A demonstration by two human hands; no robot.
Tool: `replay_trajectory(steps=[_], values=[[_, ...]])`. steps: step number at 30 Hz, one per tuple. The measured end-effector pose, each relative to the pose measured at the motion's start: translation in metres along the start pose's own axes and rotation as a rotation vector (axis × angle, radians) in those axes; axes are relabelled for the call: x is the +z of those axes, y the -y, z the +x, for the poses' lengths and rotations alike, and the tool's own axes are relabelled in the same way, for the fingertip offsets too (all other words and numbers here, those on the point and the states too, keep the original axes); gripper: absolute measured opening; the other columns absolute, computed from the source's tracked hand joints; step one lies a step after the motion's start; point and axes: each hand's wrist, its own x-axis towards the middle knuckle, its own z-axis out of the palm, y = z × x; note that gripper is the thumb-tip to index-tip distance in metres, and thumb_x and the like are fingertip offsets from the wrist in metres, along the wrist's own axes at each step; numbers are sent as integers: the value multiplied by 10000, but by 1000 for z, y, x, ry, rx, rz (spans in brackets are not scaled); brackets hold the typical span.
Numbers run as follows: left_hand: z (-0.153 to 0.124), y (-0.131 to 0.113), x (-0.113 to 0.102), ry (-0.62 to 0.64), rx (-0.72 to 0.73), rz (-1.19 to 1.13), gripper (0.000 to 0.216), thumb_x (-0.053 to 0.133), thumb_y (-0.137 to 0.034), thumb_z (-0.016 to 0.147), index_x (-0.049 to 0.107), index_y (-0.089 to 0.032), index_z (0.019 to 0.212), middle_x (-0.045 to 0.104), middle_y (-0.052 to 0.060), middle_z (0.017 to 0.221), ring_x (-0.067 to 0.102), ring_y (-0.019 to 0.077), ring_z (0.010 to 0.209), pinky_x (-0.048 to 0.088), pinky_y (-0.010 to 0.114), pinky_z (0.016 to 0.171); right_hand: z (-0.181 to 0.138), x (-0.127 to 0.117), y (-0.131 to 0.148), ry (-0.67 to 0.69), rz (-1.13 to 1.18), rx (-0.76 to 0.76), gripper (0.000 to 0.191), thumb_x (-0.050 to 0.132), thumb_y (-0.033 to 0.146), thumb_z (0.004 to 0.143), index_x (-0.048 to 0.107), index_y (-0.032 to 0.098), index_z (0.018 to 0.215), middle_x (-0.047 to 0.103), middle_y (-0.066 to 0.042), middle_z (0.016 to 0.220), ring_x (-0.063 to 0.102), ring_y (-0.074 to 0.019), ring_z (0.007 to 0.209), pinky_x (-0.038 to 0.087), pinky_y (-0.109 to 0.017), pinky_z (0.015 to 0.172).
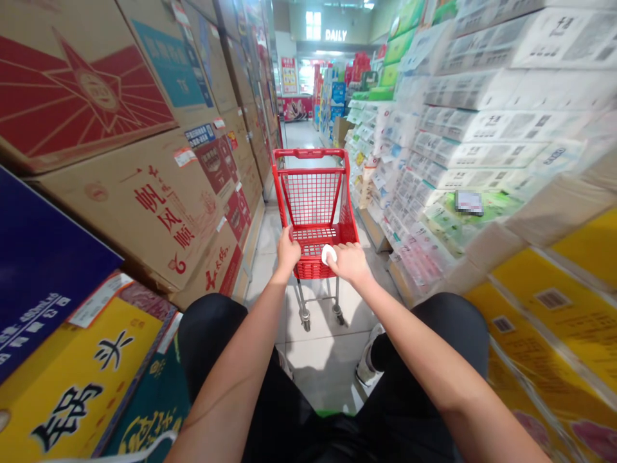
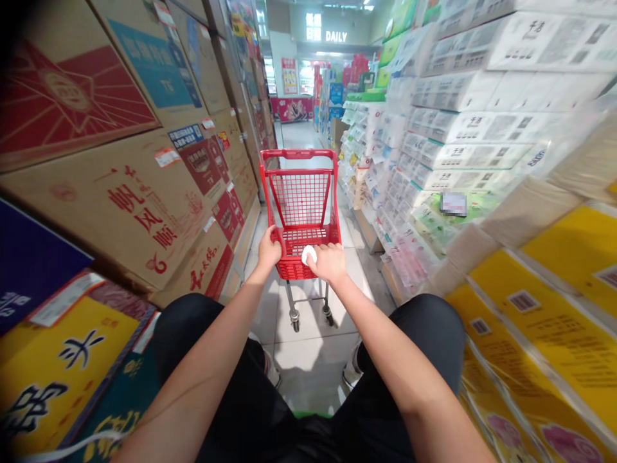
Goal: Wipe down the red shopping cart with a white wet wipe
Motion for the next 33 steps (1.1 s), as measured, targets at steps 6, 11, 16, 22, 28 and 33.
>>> replay_trajectory(steps=[6,11,16,22,28,33], values=[[0,3,-1,-56,19,43,569,445,-49,790,585,-187,1324,635,92,1354,566,219,1294,400,404,1176,7,12,58,-31,53,-55,439,347,496,1014,633,167,1062,685,-134,1057,564,-275,984,293,-385,854],[10,15,-12,37,-6,6,637,509,-83,774,547,-151,1406,593,125,1424,527,261,1353,367,438,1202,3,10,37,-40,53,-81,449,370,530,1005,630,170,1066,675,-128,1032,545,-270,967,302,-374,847],[10,17,-10,53,-21,-39,658,509,-83,773,530,-160,1426,595,122,1422,542,244,1342,381,440,1194,-7,6,-5,-68,19,-53,398,413,503,989,637,174,973,666,-113,962,515,-267,959,303,-379,877],[3,8,0,-29,27,29,603,489,-54,779,580,-193,1359,624,88,1388,573,227,1298,403,427,1178,-2,12,21,-97,52,-2,424,377,491,1002,642,161,1005,675,-132,1000,524,-275,958,300,-396,860],[13,15,-3,-33,-14,19,603,487,-38,769,590,-154,1352,625,103,1389,560,219,1316,388,391,1187,10,15,58,-39,119,-42,535,321,571,1013,624,132,1054,665,-163,1059,528,-295,991,296,-396,868],[24,28,-6,32,31,6,620,526,-51,759,583,-153,1369,606,94,1419,545,204,1330,365,357,1198,10,16,32,29,107,-76,599,265,595,1020,617,125,1135,652,-164,1109,527,-300,1021,300,-397,889]])
